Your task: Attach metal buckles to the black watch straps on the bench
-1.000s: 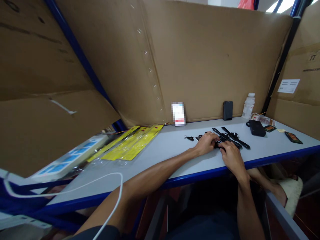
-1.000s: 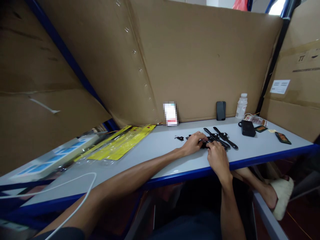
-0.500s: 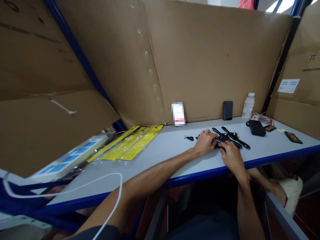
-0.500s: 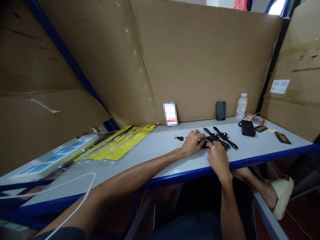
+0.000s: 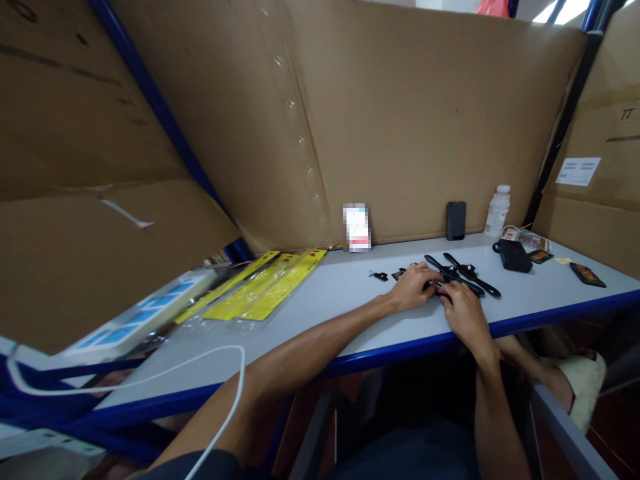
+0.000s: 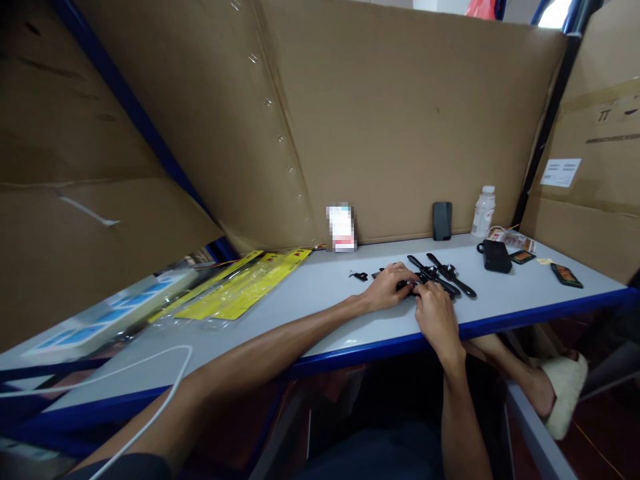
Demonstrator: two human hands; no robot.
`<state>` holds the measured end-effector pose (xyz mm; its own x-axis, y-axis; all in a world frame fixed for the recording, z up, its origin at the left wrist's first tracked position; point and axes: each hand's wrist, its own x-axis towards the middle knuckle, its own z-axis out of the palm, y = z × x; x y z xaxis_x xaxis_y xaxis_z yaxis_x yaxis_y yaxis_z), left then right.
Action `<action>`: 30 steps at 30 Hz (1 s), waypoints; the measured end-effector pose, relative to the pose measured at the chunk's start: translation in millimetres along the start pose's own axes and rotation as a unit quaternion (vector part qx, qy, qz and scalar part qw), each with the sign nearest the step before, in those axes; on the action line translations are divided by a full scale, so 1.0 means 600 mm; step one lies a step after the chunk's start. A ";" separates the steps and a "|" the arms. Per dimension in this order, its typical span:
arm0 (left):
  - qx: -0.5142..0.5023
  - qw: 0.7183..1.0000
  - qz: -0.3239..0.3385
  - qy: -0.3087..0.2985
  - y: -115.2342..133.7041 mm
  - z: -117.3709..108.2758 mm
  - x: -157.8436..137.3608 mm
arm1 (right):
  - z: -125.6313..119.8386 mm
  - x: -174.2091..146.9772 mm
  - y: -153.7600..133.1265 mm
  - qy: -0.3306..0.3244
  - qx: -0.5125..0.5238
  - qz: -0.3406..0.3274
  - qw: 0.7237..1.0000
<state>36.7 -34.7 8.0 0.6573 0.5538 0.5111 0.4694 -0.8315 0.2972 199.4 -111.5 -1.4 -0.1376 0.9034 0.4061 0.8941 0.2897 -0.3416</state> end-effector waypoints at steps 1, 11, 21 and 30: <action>-0.006 1.000 -0.002 0.001 0.000 0.000 0.000 | 0.000 0.000 0.000 0.000 -0.001 0.000 1.000; 0.050 0.996 -0.068 0.037 0.007 0.001 0.000 | 0.003 0.000 0.002 0.001 0.005 0.001 1.000; 0.078 0.992 -0.091 0.042 0.005 0.000 -0.001 | -0.002 -0.002 -0.005 0.001 0.009 0.005 1.000; 0.000 0.996 -0.082 0.037 0.007 0.000 0.003 | -0.001 -0.002 -0.003 0.003 -0.007 0.004 1.000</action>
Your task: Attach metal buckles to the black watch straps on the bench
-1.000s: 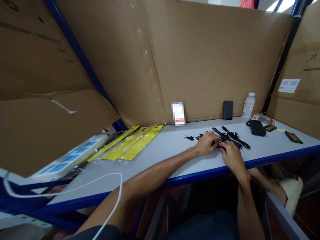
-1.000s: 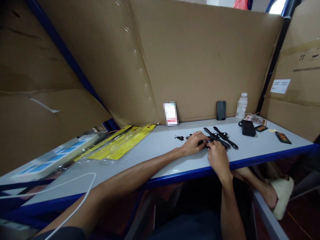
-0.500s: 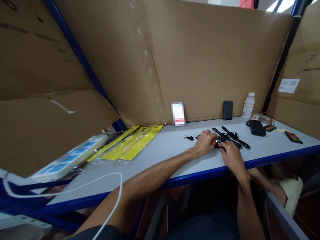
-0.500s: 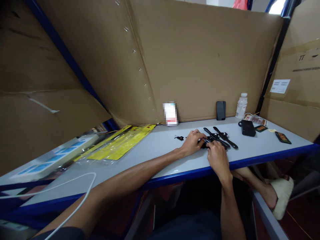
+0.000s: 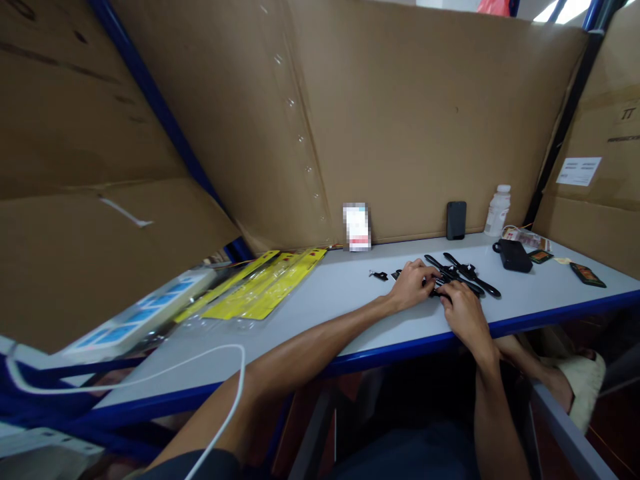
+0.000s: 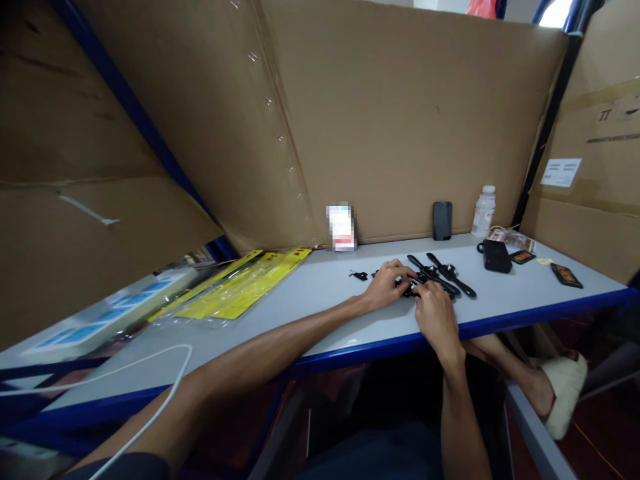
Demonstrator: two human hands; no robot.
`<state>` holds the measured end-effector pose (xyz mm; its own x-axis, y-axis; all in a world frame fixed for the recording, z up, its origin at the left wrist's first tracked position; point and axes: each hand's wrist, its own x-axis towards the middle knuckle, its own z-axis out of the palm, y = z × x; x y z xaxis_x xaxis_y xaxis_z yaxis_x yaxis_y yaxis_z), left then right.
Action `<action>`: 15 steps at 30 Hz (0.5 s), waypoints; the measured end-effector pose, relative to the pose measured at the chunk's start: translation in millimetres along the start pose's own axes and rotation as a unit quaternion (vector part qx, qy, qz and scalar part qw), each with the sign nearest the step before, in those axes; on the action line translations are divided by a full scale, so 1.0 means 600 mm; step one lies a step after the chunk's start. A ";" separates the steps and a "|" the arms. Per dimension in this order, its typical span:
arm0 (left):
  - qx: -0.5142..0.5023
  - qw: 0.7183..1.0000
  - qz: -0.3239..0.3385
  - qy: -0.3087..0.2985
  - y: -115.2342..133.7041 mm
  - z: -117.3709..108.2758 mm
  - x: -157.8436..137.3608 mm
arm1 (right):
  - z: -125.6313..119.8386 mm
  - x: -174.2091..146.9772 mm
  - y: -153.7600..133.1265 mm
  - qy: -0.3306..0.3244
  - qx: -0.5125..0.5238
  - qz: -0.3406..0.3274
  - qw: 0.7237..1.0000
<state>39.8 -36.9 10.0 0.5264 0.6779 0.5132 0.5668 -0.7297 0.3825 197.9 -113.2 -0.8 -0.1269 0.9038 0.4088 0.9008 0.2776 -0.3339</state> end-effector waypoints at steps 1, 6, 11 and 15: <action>0.010 1.000 -0.012 0.009 -0.001 0.001 0.000 | 0.000 0.000 -0.001 0.000 0.000 0.001 1.000; 0.032 0.998 -0.029 0.034 -0.010 0.003 0.001 | -0.001 -0.001 -0.002 0.002 0.014 0.001 1.000; -0.058 0.998 0.012 0.010 -0.014 0.000 0.003 | 0.002 0.000 0.003 0.000 0.003 -0.003 1.000; -0.066 0.998 -0.011 0.019 -0.009 0.000 0.003 | 0.003 0.000 0.005 -0.002 0.007 -0.006 1.000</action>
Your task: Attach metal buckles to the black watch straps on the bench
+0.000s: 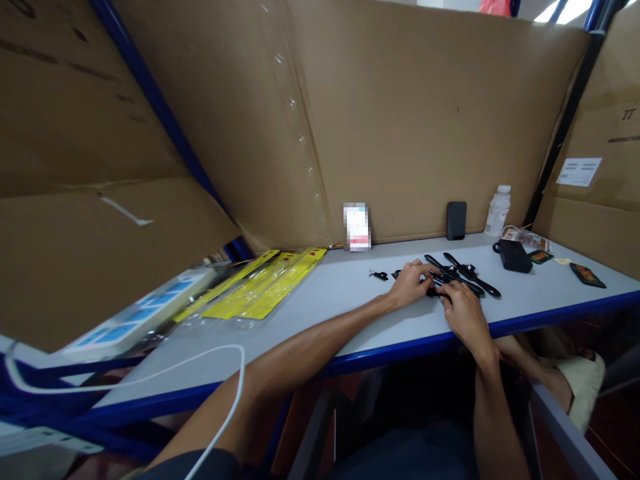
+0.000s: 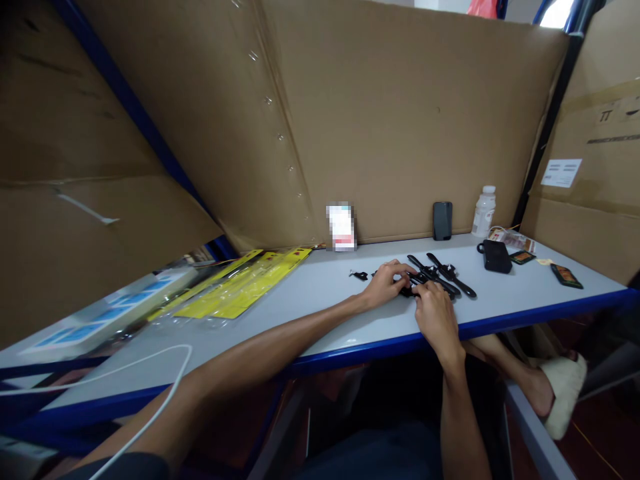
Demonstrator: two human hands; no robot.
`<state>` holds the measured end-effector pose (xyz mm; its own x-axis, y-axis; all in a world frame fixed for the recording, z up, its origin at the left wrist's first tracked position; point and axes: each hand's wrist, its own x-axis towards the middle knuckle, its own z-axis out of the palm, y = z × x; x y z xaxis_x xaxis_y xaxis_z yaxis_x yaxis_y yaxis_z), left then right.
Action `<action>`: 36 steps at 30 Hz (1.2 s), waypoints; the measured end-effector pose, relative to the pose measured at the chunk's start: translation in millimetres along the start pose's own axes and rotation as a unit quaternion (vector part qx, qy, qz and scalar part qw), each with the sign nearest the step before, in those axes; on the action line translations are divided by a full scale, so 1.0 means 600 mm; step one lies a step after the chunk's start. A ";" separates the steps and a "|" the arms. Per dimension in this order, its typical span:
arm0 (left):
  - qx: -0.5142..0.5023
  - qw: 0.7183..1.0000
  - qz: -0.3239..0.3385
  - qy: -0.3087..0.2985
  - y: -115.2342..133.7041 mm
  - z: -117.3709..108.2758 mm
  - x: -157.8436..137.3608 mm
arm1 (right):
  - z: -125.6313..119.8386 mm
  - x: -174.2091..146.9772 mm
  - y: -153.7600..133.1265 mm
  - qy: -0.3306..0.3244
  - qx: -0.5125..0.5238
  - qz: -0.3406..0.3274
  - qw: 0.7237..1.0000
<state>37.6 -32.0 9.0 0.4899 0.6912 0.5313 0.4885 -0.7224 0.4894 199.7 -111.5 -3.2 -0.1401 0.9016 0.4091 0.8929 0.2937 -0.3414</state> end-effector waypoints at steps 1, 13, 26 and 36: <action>0.002 1.000 -0.007 0.006 0.001 0.001 0.000 | 0.000 0.000 0.000 -0.001 0.000 0.001 1.000; 0.045 0.996 0.060 -0.054 -0.025 -0.019 0.005 | -0.001 0.000 -0.002 -0.002 0.020 0.011 1.000; 0.157 0.981 0.059 -0.098 -0.029 -0.042 0.004 | 0.000 0.000 -0.001 0.000 0.005 0.009 1.000; 0.122 0.975 0.076 -0.171 -0.055 -0.052 0.014 | 0.000 -0.002 -0.007 -0.020 -0.048 0.026 0.998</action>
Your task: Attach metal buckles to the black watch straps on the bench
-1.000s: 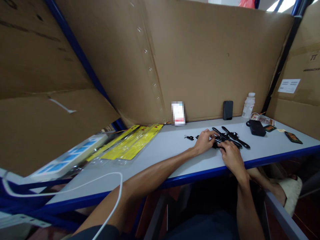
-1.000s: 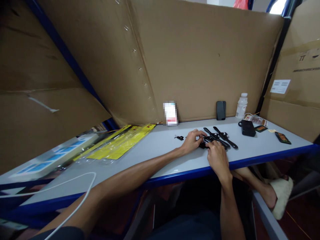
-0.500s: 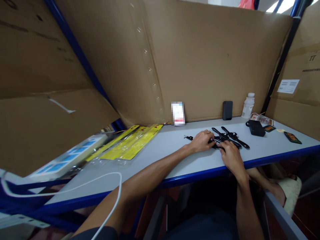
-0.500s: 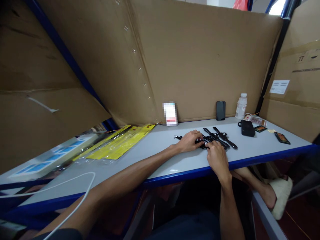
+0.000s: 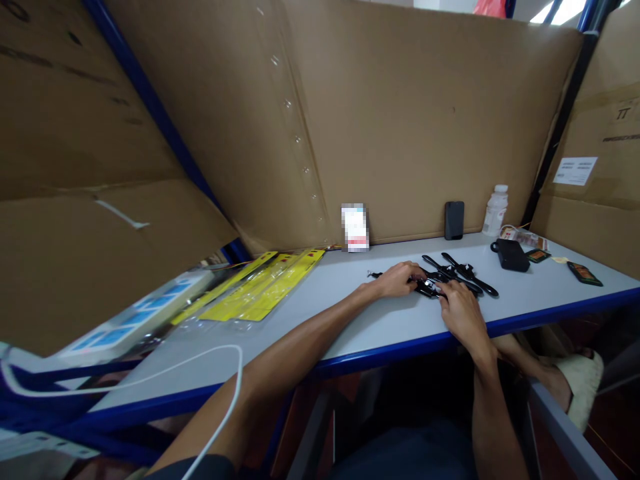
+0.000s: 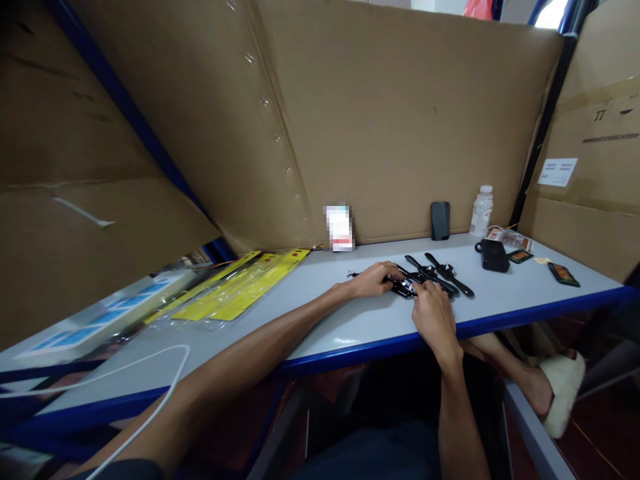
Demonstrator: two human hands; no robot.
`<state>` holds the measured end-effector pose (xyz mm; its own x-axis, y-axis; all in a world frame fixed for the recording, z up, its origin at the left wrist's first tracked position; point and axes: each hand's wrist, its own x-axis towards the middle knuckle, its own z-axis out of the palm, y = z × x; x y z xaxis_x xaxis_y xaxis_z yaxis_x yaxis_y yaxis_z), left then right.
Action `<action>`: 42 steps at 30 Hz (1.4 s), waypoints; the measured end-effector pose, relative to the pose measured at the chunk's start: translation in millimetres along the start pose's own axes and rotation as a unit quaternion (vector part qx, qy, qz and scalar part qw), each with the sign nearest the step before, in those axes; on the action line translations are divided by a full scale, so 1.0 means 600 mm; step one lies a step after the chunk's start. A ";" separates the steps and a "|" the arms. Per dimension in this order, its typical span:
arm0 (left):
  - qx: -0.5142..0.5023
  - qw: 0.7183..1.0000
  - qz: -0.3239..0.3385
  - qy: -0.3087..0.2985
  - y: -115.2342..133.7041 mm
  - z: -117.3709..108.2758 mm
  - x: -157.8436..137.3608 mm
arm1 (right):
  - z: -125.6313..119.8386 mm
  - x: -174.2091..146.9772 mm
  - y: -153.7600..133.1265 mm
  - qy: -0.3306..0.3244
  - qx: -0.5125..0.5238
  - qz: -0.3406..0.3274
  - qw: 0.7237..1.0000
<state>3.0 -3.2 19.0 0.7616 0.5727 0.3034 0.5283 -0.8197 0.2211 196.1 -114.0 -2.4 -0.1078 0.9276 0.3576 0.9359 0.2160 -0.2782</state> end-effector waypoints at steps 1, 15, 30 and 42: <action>0.009 1.000 -0.005 -0.007 0.001 -0.002 -0.001 | 0.000 -0.001 -0.001 -0.003 -0.011 0.002 1.000; 0.055 0.996 -0.007 -0.066 0.021 -0.037 -0.010 | -0.001 -0.005 -0.002 -0.004 -0.022 -0.001 1.000; 0.086 0.996 -0.008 -0.037 0.027 -0.029 -0.013 | -0.002 -0.002 -0.001 0.000 -0.001 0.007 1.000; 0.156 0.987 0.000 0.040 0.051 0.009 0.008 | 0.004 0.001 0.004 0.006 0.000 0.006 1.000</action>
<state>24.5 -25.6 22.3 0.7362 0.5605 0.3792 0.6274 -0.7754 -0.0719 197.4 -112.1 -5.2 -0.0920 0.9267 0.3643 0.9369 0.2045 -0.2836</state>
